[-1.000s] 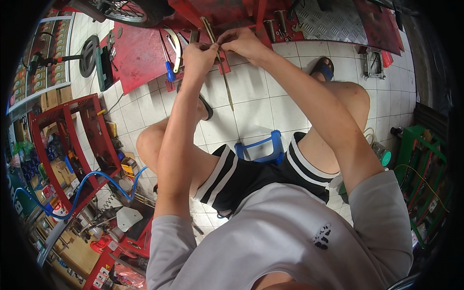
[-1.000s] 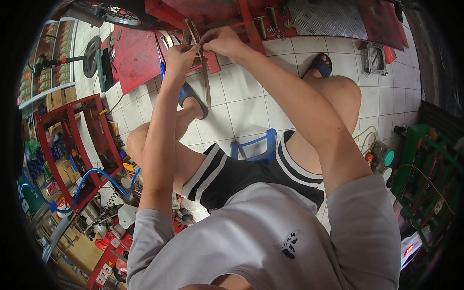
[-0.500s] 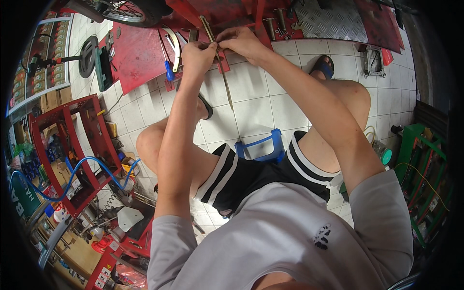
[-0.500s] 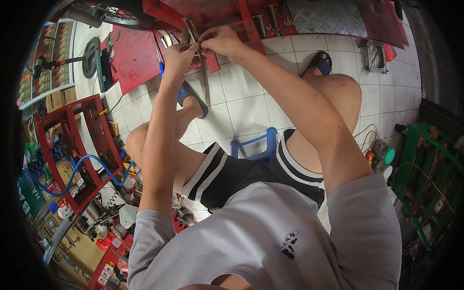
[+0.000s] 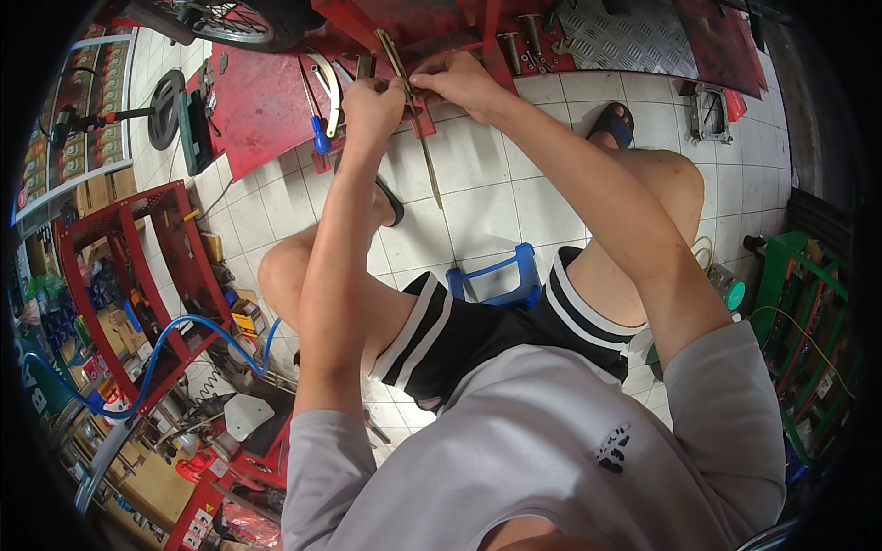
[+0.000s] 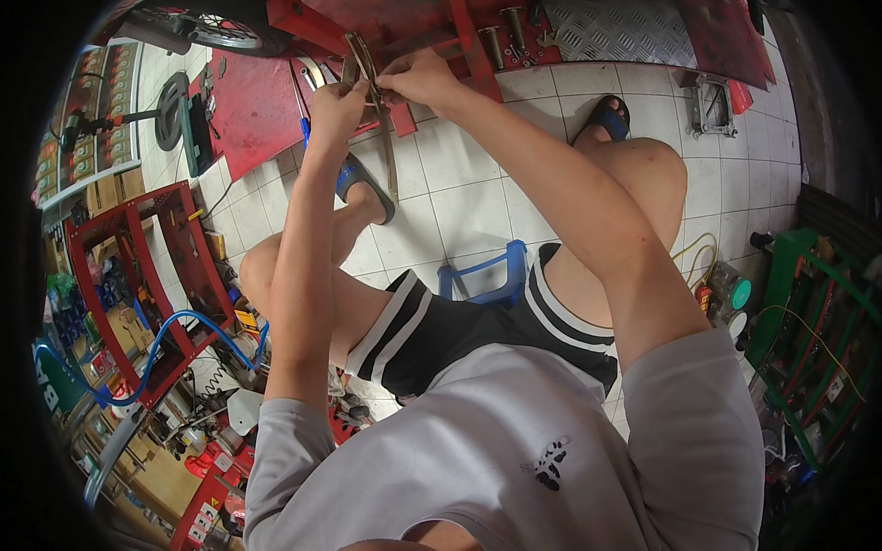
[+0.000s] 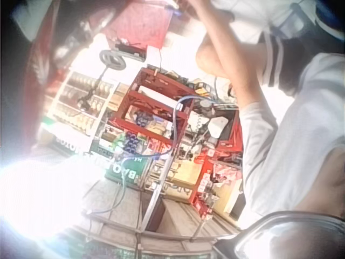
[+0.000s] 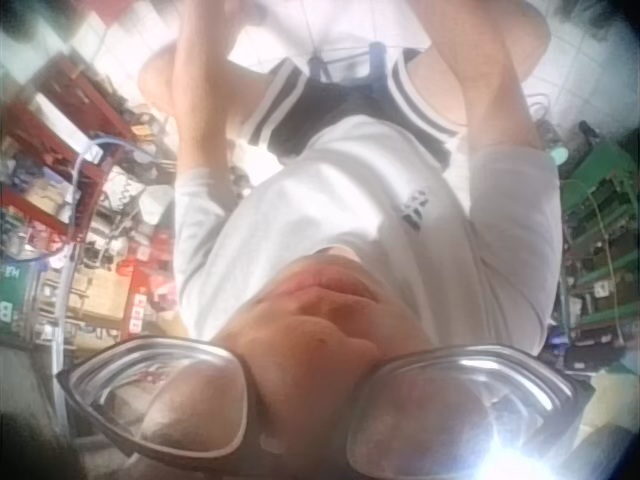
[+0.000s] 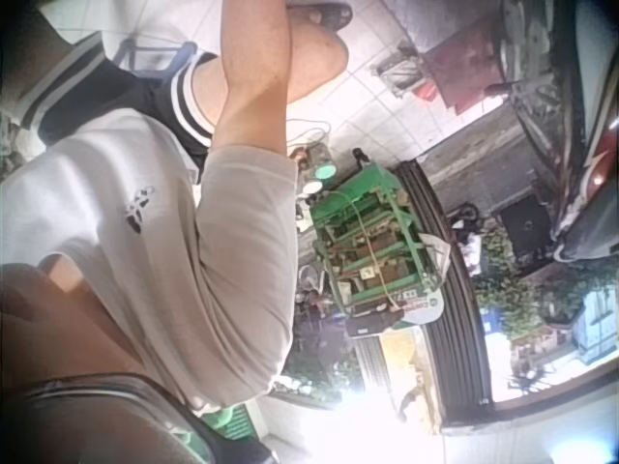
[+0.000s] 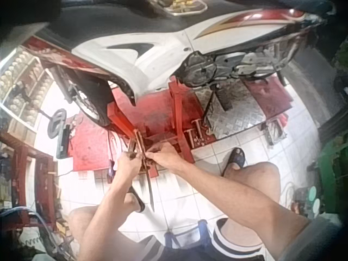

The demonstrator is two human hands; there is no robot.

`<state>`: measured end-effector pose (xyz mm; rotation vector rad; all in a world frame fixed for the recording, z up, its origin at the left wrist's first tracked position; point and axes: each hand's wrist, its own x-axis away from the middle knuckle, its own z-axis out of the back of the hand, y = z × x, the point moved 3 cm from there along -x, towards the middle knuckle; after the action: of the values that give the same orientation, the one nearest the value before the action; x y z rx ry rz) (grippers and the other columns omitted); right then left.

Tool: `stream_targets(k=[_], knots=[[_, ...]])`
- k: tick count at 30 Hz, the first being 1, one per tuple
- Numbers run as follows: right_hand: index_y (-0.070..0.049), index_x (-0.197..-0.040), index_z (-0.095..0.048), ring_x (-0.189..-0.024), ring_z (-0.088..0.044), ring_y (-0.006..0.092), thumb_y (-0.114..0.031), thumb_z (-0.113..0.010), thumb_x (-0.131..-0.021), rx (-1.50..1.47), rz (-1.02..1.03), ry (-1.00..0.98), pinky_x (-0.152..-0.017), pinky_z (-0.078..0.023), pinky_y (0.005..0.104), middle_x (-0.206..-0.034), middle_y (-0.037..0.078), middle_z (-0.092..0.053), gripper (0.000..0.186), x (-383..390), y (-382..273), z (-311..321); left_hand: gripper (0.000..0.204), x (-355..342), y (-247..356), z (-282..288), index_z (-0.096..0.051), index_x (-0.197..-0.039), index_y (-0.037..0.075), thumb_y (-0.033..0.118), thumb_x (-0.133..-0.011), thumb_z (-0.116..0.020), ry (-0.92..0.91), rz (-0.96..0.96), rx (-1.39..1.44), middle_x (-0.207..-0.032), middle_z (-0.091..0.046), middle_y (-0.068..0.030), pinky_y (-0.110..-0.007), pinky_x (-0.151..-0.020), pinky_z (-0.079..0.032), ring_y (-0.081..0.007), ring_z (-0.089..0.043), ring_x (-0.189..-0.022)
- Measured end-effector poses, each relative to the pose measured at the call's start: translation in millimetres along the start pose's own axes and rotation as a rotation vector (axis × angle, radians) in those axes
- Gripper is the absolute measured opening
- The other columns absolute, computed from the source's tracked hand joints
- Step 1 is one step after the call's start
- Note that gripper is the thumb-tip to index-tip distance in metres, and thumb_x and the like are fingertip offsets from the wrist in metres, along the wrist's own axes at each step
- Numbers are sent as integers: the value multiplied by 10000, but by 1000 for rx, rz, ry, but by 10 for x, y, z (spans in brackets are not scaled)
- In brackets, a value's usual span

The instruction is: The person sits on a low stool and works on the underside of a red and white motorcycle elevated on a red lift. They use a wrench and other hand tools to tighten bolts and adjust components near the engine and frame. Another person stands nearby, observing the repair.

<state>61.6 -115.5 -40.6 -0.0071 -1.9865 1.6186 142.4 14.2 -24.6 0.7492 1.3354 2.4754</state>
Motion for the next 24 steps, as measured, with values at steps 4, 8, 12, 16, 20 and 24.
stream_targets(k=[4,8,12,16,20,24], knots=[[52,-936,-690,-757,-673,183,-32,-661,-798,46,112,-34,-737,-559,282,-881,137,-693,164,-5,6,5,323,-35,-72,-2,-666,-837,-116,195,-868,-585,3,38,90,-708,-679,-166,-328,-603,-529,-234,-685,-607],[63,-922,-687,-748,-678,193,-35,-666,-800,-75,59,-60,-750,-566,290,-888,144,-691,158,12,-15,1,290,-7,-18,0,-655,-874,-118,168,-861,-607,-17,46,60,-738,-680,-151,-307,-613,-535,-217,-689,-639],[40,-992,-667,-839,-636,139,-58,-671,-807,-38,-34,-59,-789,-502,259,-940,108,-678,210,36,-34,14,293,118,197,15,-647,-929,-125,154,-842,-666,-80,32,-95,-784,-687,-134,-273,-623,-528,-188,-685,-686],[26,-986,-681,-849,-639,151,-61,-683,-791,66,45,-53,-805,-498,267,-941,107,-679,213,38,-43,38,257,151,226,12,-683,-894,-95,148,-812,-693,-76,-11,-132,-756,-697,-112,-247,-612,-514,-146,-670,-663],[8,-963,-693,-850,-640,162,-57,-693,-777,144,114,-40,-808,-497,275,-938,101,-680,197,50,-28,12,244,76,77,16,-702,-833,-73,157,-754,-707,-27,-109,-124,-687,-697,-152,-293,-632,-543,-193,-697,-642],[30,-979,-675,-845,-640,149,-79,-686,-802,61,141,-36,-782,-500,275,-929,105,-680,207,30,28,27,241,45,69,-9,-703,-836,-72,152,-747,-705,-18,-136,-165,-686,-695,-157,-298,-637,-542,-202,-697,-645]])
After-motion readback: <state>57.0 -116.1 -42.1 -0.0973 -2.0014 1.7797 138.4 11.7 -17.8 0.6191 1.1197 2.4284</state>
